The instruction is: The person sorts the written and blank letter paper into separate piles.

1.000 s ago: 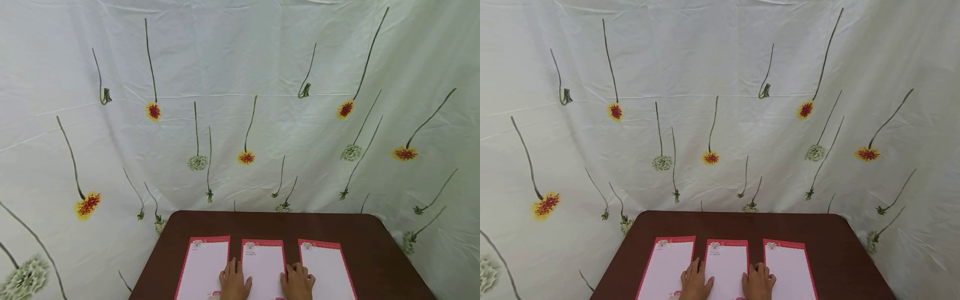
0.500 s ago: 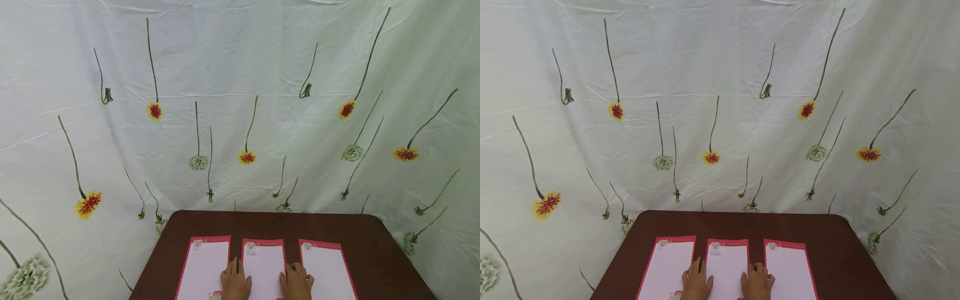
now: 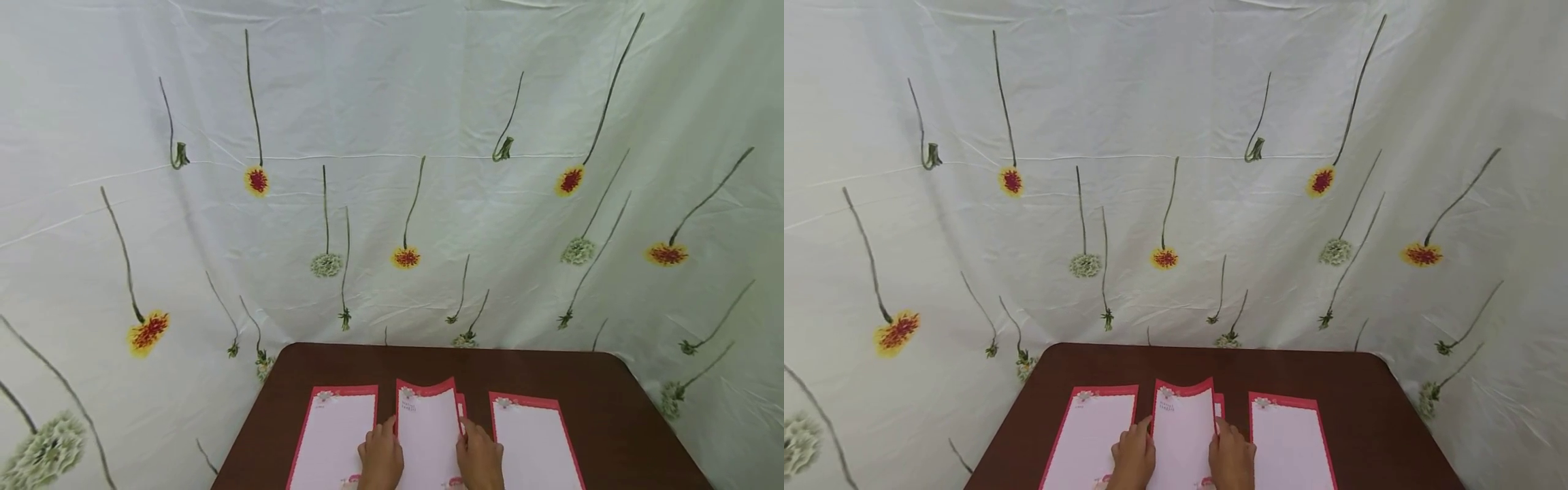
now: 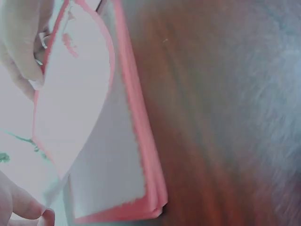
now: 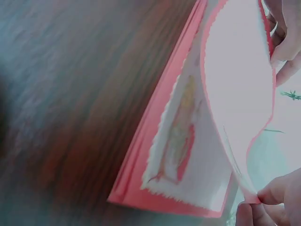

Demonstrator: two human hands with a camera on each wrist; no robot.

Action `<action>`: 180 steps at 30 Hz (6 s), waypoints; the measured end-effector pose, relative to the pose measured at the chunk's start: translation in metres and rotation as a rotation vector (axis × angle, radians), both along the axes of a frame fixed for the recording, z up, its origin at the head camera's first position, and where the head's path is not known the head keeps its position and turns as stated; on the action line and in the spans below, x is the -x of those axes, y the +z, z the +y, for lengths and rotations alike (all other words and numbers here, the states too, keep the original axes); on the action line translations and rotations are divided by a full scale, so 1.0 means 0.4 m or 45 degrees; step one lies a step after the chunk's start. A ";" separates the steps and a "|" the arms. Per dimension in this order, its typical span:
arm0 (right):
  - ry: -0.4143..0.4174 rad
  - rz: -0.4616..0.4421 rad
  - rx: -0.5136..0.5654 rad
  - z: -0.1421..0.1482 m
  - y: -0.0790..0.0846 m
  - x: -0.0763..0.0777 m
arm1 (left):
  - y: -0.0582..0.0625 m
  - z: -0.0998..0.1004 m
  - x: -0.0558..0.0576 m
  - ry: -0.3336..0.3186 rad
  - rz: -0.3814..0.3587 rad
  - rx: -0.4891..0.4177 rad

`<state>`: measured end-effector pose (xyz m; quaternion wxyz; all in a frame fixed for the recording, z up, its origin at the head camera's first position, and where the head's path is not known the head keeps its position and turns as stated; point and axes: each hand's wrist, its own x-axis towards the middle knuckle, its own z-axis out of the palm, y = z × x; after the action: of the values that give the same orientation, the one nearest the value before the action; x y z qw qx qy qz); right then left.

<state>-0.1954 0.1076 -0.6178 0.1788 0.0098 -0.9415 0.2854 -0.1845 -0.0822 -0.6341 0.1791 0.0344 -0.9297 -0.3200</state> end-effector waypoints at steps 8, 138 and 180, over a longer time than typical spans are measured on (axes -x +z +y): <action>0.082 0.092 0.070 -0.053 0.002 0.005 | 0.036 -0.068 0.005 0.020 -0.014 -0.057; -0.131 -0.224 0.036 -0.032 -0.019 0.019 | -0.029 -0.144 -0.035 -0.011 -0.003 0.077; -0.140 -0.333 0.014 0.021 -0.067 -0.029 | -0.039 -0.030 -0.029 -0.201 -0.236 0.067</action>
<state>-0.1840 0.1160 -0.6444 0.0699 -0.0801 -0.9544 0.2790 -0.1729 -0.0942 -0.6497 0.0674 -0.0142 -0.9502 -0.3040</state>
